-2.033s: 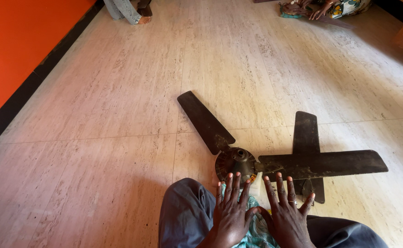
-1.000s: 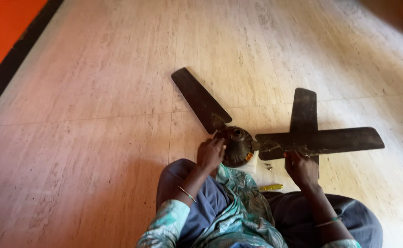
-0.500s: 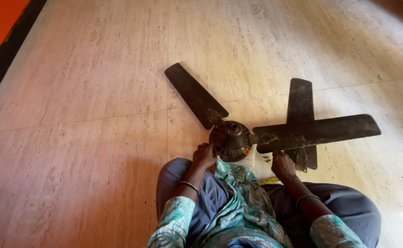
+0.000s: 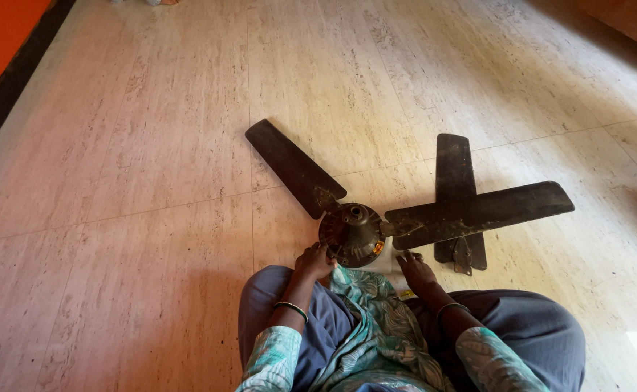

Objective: The person sits on the floor and uses a screwdriver to remove screws from the central hub of a ceiling fan. They detach the fan blades and remove the top cap, exposing the internal motor components.

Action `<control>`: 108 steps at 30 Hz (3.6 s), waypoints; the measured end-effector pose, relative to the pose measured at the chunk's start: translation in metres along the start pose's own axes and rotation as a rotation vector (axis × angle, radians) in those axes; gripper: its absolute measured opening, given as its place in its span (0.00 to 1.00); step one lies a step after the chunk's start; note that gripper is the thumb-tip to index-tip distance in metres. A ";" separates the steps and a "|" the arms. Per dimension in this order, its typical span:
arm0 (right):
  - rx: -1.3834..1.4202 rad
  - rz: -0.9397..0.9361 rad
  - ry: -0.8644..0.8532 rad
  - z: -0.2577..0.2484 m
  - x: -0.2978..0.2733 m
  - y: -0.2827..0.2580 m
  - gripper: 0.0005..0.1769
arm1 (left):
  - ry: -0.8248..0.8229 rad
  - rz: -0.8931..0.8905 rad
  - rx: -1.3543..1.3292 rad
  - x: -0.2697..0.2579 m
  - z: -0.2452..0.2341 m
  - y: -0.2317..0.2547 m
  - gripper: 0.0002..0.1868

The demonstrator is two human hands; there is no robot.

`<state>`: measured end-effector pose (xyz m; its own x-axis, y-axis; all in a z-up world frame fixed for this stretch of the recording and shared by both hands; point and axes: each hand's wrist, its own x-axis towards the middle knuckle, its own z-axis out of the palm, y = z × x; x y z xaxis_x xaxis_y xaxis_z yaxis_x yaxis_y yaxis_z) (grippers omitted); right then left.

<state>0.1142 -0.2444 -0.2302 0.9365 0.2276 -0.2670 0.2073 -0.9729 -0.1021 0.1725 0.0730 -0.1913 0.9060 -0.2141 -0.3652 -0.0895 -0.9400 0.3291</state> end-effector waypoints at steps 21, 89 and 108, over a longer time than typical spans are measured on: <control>0.196 -0.051 0.130 -0.014 -0.009 -0.007 0.09 | 0.380 0.020 -0.120 -0.012 0.009 0.020 0.22; 0.569 0.307 0.331 -0.059 -0.074 0.055 0.16 | -0.360 0.272 0.120 -0.027 0.134 0.117 0.18; 0.425 0.287 0.184 -0.060 -0.046 0.011 0.16 | -0.165 0.226 -0.006 -0.027 0.126 0.107 0.14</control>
<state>0.0902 -0.2679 -0.1613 0.9806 -0.0925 -0.1726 -0.1605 -0.8845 -0.4381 0.0865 -0.0550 -0.2557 0.7839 -0.4586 -0.4185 -0.2787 -0.8622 0.4229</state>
